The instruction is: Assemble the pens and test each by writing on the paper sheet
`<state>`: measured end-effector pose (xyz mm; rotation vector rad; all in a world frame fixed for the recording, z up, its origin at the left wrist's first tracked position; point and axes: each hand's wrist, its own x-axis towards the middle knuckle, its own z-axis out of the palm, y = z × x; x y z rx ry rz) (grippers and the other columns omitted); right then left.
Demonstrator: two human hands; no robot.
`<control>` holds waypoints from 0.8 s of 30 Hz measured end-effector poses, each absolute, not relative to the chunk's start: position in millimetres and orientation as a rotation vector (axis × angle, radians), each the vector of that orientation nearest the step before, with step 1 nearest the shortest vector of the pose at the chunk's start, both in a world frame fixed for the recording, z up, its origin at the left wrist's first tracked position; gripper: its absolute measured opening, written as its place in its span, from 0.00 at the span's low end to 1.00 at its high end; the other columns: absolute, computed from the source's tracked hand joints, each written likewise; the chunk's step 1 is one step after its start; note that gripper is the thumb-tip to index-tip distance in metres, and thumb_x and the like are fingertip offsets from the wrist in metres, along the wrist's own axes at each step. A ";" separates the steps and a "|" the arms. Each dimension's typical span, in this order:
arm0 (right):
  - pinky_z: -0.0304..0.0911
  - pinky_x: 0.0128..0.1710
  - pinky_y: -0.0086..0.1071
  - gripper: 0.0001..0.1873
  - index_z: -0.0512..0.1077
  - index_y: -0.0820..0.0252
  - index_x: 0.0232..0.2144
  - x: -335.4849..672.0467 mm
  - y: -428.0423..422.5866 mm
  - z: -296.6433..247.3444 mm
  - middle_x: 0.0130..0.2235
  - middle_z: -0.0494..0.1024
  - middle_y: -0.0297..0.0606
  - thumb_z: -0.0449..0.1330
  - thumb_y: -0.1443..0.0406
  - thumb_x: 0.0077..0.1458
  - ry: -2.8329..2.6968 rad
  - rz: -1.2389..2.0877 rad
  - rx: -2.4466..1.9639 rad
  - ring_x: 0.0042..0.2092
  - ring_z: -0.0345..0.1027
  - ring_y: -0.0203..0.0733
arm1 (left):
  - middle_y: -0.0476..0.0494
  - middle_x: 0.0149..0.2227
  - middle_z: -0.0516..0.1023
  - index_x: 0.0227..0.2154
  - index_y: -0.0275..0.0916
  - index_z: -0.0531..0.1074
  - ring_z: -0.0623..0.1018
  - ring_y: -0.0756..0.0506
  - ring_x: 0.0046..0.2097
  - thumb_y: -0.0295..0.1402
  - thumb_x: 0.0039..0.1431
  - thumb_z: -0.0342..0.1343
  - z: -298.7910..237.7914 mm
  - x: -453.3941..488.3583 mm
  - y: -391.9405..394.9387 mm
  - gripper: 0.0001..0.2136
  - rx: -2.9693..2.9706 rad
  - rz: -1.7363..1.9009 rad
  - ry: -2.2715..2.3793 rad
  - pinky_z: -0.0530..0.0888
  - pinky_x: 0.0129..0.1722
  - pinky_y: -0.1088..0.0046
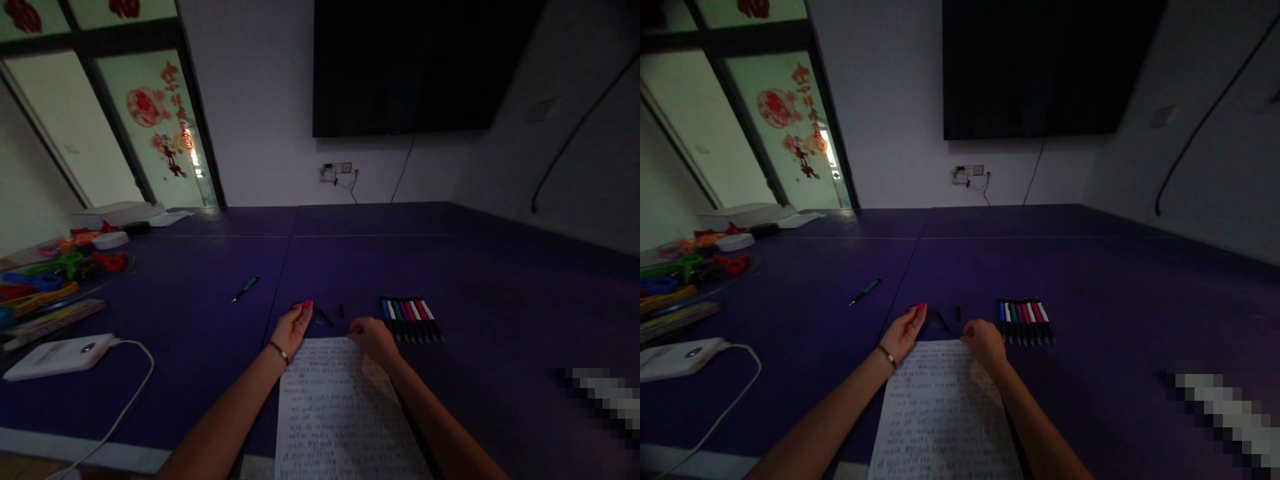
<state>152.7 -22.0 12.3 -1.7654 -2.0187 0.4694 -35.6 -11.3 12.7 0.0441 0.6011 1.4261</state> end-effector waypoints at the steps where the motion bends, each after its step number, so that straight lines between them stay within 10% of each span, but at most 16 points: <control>1: 0.56 0.28 0.26 0.05 0.72 0.58 0.23 151.4 -22.6 12.9 0.27 0.76 0.35 0.56 0.68 0.41 -2.038 0.454 -1.762 0.30 0.68 0.38 | 0.39 0.27 0.73 0.23 0.30 0.65 0.76 0.48 0.34 0.17 0.53 0.42 13.2 -36.1 -11.0 0.10 0.022 1.424 0.589 0.75 0.33 0.75; 24: 0.62 0.30 0.29 0.08 0.71 0.59 0.24 144.1 -22.4 17.1 0.26 0.75 0.36 0.52 0.65 0.47 -1.833 0.279 -1.186 0.28 0.69 0.38 | 0.42 0.26 0.73 0.20 0.30 0.67 0.75 0.50 0.33 0.18 0.51 0.47 10.1 -36.7 -11.1 0.09 0.103 1.424 0.644 0.73 0.38 0.77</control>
